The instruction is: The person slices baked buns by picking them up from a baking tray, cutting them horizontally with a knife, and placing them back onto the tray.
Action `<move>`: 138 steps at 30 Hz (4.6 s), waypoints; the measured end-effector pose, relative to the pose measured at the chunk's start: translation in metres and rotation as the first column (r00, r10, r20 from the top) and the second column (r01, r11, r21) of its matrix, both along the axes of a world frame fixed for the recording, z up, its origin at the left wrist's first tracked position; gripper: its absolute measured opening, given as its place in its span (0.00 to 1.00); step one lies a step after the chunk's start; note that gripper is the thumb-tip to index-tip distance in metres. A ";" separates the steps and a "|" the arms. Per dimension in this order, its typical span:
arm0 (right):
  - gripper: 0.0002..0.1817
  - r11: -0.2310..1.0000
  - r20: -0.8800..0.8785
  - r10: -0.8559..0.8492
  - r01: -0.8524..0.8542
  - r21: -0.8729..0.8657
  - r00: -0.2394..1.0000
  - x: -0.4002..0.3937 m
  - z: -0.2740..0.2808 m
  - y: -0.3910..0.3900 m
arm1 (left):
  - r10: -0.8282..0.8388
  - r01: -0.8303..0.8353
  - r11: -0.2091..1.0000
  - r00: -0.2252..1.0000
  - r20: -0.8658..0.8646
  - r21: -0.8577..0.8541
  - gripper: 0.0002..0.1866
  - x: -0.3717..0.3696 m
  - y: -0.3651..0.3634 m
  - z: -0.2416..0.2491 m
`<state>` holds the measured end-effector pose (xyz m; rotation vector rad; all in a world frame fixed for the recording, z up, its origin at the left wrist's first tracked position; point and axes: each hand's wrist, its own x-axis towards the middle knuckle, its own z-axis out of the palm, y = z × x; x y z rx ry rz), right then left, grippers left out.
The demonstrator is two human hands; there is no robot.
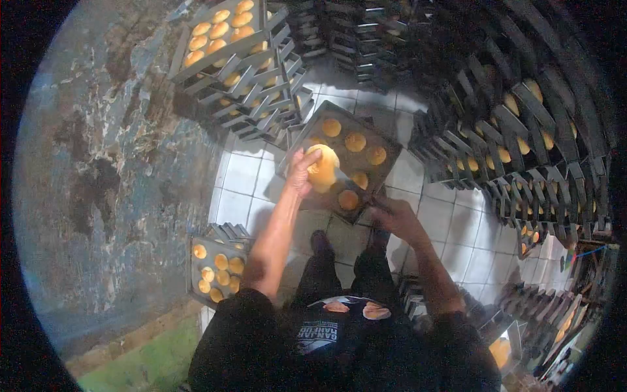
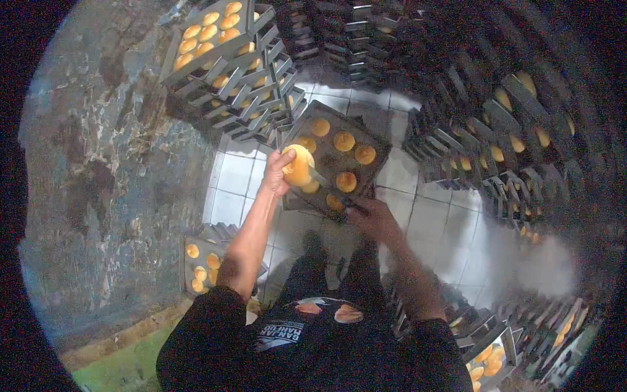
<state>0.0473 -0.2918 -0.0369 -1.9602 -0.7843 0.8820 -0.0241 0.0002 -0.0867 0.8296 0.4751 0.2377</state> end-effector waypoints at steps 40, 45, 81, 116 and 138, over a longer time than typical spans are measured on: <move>0.16 0.846 -0.145 -0.371 0.269 -0.460 0.917 -0.121 -0.254 -0.168 | 0.522 0.269 0.078 0.809 -0.269 0.960 0.22 0.109 0.129 -0.414; 0.18 0.820 -0.160 -0.459 0.349 -0.453 0.874 -0.118 -0.241 -0.145 | 0.277 0.477 0.295 0.786 -0.552 0.828 0.43 0.111 0.108 -0.378; 0.25 0.929 -0.198 -0.228 0.274 0.251 0.953 -0.036 0.064 0.079 | 0.194 -0.180 0.980 0.949 0.249 -0.078 0.19 0.000 0.024 0.044; 0.25 0.983 -0.048 -0.127 0.132 0.124 0.991 -0.034 0.039 0.038 | 0.022 -0.026 0.999 0.996 0.087 0.044 0.18 -0.002 0.009 0.026; 0.23 0.990 -0.231 -0.143 0.139 -0.036 0.962 -0.036 -0.058 0.034 | 0.300 -0.297 0.939 0.954 -0.009 -0.176 0.15 0.008 0.026 -0.056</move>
